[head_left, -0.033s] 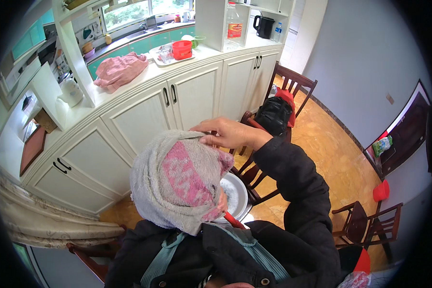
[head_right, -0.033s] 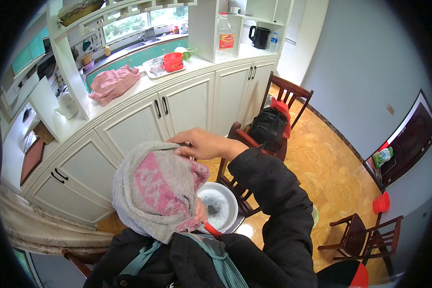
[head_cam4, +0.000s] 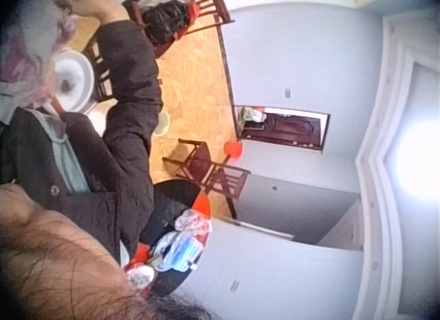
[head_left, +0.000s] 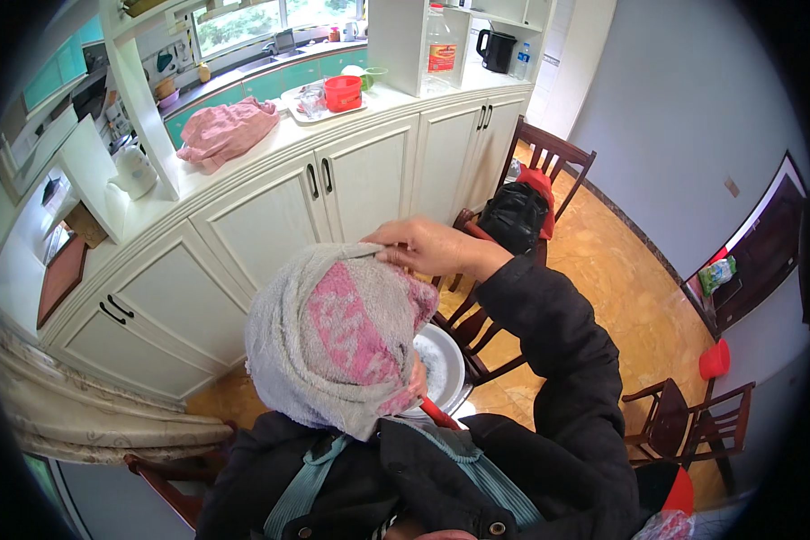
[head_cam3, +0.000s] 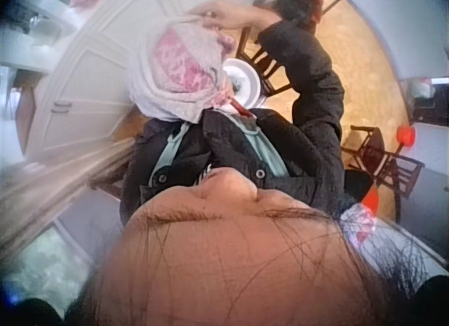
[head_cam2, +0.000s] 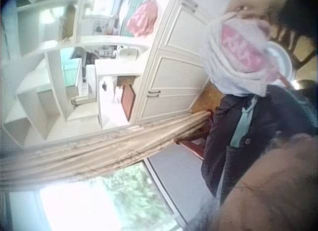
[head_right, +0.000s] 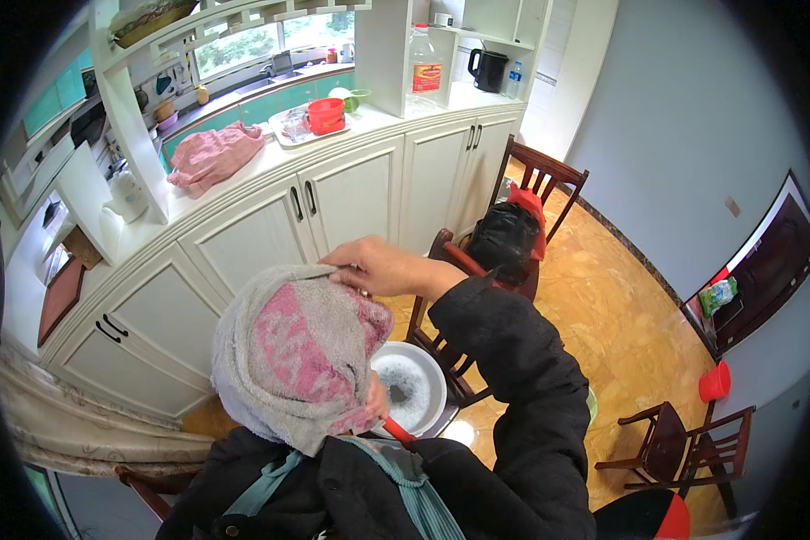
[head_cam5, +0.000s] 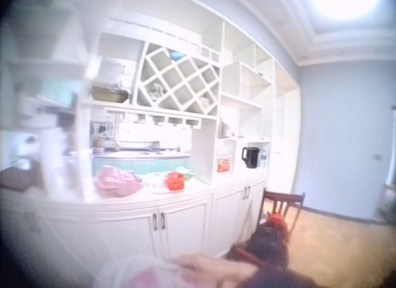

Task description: The person washes a pink and grey cloth in a white bucket, then wraps it around the head of a red feather duster. They secure the cloth using a rubber band and adjust the fit.

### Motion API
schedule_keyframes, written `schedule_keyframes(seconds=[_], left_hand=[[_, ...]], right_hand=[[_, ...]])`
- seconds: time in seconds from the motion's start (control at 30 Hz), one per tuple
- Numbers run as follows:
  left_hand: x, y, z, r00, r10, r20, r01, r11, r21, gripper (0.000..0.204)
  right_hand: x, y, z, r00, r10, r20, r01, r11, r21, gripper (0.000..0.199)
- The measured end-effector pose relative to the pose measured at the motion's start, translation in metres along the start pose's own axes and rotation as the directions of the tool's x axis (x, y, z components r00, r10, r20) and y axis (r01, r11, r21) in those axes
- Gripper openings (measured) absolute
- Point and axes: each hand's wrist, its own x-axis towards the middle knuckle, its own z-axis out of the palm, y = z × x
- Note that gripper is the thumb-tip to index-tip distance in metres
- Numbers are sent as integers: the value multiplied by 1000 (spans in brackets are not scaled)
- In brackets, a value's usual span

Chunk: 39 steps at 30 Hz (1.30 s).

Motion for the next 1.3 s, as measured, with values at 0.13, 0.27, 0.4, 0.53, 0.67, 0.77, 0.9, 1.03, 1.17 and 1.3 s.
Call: schedule_keyframes(seconds=[0.13,0.27,0.4,0.53,0.67,0.77,0.9,1.03,1.17,1.3], left_hand=[[-4,1,-1,1000,5,-9,-5,1000,-5,59],[8,-2,1,999,-22,31,22,1000,-10,60],[2,1,0,1000,-8,12,8,1000,-12,61],[4,0,2,999,-15,29,15,1000,-17,62],[4,0,1,1000,-12,29,12,1000,-21,63],[3,0,2,999,-11,31,12,1000,-24,64],[3,-1,2,999,-10,40,11,999,-32,65],[1,-3,0,999,-1,42,2,999,-36,66],[5,-6,0,997,-15,71,18,999,-42,67],[5,-8,0,996,-21,83,25,999,-48,69]], right_hand=[[7,2,-21,992,100,-73,-89,986,142,28],[0,-1,-52,961,144,-235,-142,990,24,27],[16,-4,-74,900,65,-432,-143,978,-150,24],[14,3,-109,810,33,-586,-168,970,-177,24],[9,-14,-124,800,171,-576,-307,940,-147,33],[1,-2,-125,771,208,-602,-377,911,-168,32],[-25,25,-127,708,222,-671,-335,941,-42,30],[-75,47,-87,723,333,-605,-423,906,-6,28],[-133,57,-7,671,409,-618,-282,912,297,21],[-169,51,67,556,529,-641,-298,847,441,20]])
